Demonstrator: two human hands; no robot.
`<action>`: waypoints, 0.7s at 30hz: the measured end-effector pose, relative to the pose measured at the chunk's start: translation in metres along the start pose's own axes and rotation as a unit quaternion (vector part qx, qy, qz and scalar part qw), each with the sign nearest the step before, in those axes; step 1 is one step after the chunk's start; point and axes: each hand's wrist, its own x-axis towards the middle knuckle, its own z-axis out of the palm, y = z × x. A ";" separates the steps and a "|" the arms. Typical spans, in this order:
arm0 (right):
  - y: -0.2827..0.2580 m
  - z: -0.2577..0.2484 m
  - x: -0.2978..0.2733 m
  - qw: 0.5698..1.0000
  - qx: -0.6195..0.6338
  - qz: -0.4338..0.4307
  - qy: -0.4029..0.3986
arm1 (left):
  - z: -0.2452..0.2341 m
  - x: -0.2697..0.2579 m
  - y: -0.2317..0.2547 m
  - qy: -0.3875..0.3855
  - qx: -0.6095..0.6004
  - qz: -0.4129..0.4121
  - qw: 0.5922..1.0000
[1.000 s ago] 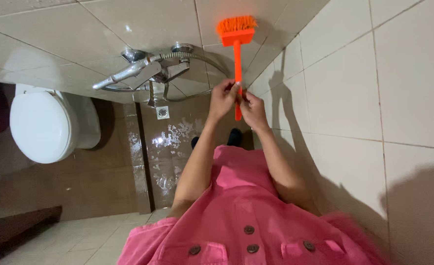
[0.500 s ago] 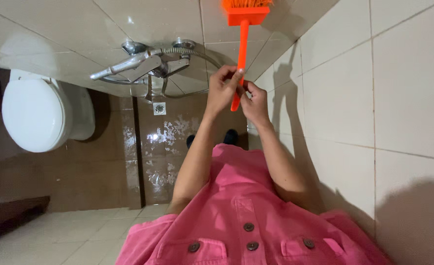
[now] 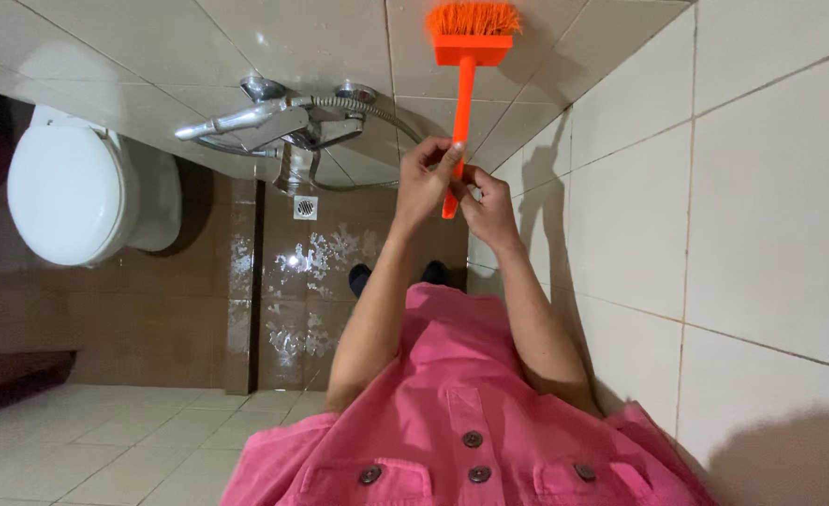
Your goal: The person cleans a shower faucet and wall tiles using an orange brush.
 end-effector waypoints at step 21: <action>-0.014 0.026 -0.020 0.998 0.018 0.030 0.053 | -0.019 -0.020 0.015 -0.029 0.005 -0.051 0.998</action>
